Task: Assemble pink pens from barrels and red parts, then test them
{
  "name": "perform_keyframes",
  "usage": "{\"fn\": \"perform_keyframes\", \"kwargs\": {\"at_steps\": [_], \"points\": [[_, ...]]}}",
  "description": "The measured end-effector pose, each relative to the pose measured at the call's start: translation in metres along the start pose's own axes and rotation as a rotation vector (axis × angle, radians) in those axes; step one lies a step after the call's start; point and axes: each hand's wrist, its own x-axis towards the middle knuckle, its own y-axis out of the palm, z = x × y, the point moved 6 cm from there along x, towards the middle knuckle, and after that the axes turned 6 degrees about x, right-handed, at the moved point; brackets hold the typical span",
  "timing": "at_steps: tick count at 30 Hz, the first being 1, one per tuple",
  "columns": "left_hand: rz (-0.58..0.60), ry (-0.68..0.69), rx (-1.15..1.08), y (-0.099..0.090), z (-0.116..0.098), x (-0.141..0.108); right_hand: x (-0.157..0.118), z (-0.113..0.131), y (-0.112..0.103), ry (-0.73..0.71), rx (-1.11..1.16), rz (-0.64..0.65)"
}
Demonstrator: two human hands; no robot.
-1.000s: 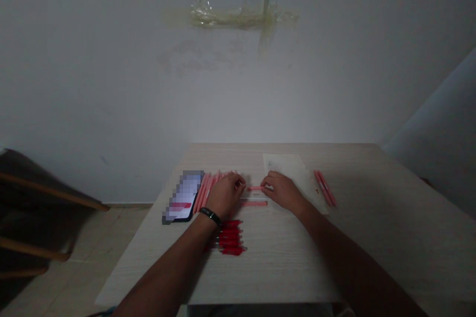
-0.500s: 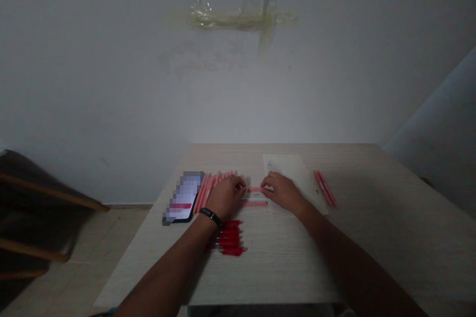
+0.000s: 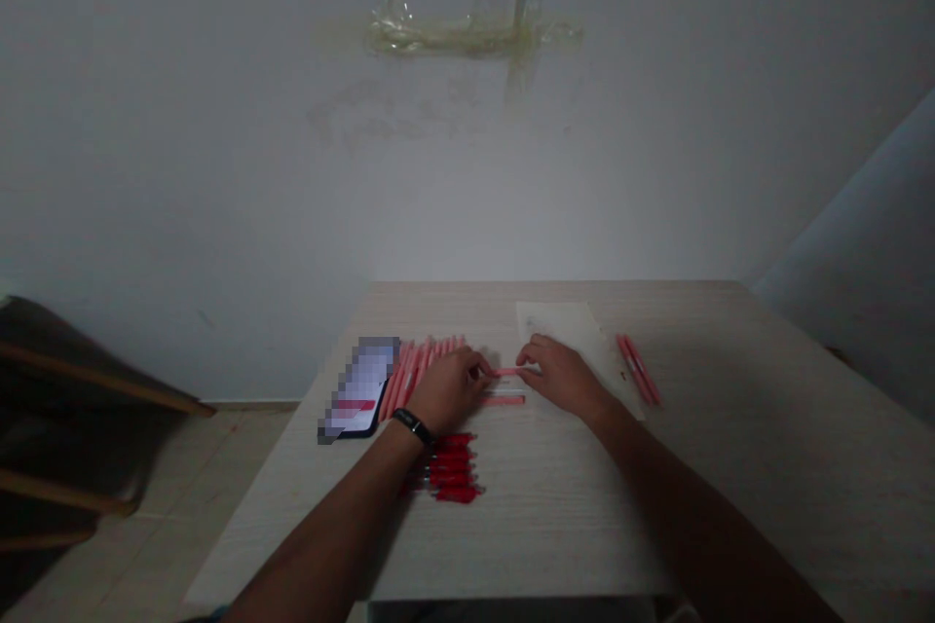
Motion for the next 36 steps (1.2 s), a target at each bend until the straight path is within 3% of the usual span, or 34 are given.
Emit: {"fn": "perform_keyframes", "kwargs": {"at_steps": [5,18,36], "points": [[0.087,0.085,0.024,0.008,-0.005,0.000,0.000,0.002,-0.008,0.007,0.010,-0.031],[0.169,0.235,0.003,0.016,-0.014,-0.004,-0.001,0.001,-0.015,0.008,0.012,-0.065],[0.173,0.253,-0.005,0.009,-0.022,-0.006,-0.007,0.012,-0.018,-0.091,0.075,0.156]]}}
